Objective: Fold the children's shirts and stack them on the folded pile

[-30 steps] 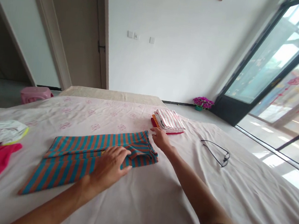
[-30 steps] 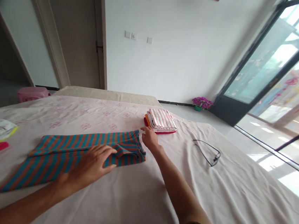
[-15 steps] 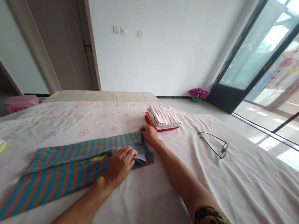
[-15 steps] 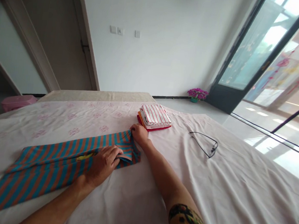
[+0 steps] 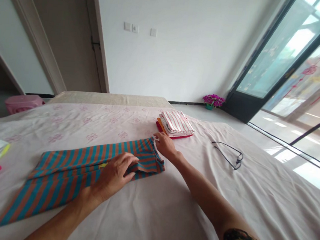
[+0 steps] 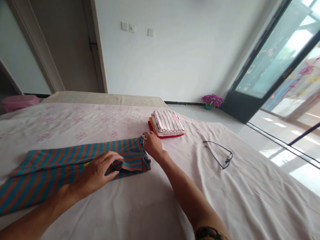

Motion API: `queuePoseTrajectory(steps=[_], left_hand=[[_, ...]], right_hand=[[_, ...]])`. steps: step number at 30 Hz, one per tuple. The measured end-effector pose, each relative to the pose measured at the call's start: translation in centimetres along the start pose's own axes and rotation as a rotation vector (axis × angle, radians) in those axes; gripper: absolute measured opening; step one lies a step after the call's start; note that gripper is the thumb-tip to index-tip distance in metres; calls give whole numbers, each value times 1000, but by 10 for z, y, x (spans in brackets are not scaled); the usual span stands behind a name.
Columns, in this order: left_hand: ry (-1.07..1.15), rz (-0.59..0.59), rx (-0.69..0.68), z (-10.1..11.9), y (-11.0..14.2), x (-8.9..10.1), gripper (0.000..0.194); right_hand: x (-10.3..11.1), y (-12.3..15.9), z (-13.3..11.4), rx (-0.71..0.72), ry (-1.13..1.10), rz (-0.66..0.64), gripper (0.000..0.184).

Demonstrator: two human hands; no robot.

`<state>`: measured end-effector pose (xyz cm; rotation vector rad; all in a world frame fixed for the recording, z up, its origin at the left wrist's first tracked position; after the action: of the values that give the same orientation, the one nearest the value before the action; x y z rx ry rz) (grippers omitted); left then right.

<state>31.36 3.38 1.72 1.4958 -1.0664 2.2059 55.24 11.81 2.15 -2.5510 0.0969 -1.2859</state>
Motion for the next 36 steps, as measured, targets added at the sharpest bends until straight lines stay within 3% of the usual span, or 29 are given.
queuePoseTrajectory(steps=[8,13,21,24,28,33,36], left_hand=[[-168,-11,111,-7,13,-6,34],[-255,12,106,-4,8,-11,17],[-131,107,102,-14,13,-7,24],[-61,90,87,-12,16,-6,27],[69,72,99,-9,17,-6,30],[260,50,141,-7,15,-2,30],[345,-45,108,-3,15,5,27]], right_hand=[[10,38,-25,-148,-6,-92,26],[3,39,-25,-243,41,-143,37],[-11,38,-19,-259,113,-126,19],[-8,42,-25,-202,87,-69,18],[-4,50,-43,7,28,-4,13],[-16,62,-61,263,-8,-255,7],[-23,65,-63,302,12,-314,6]])
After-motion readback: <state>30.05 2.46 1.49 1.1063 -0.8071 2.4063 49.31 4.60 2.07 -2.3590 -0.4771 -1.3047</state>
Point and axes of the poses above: each hand's wrist, its own y-axis away from the middle knuckle, its own x-axis out of the back of the hand, z = x × y, the point moved 3 cm from there along -y, towards the middle knuckle, and after that the axes turned 14 degrees about -y, right-handed, at the moved point
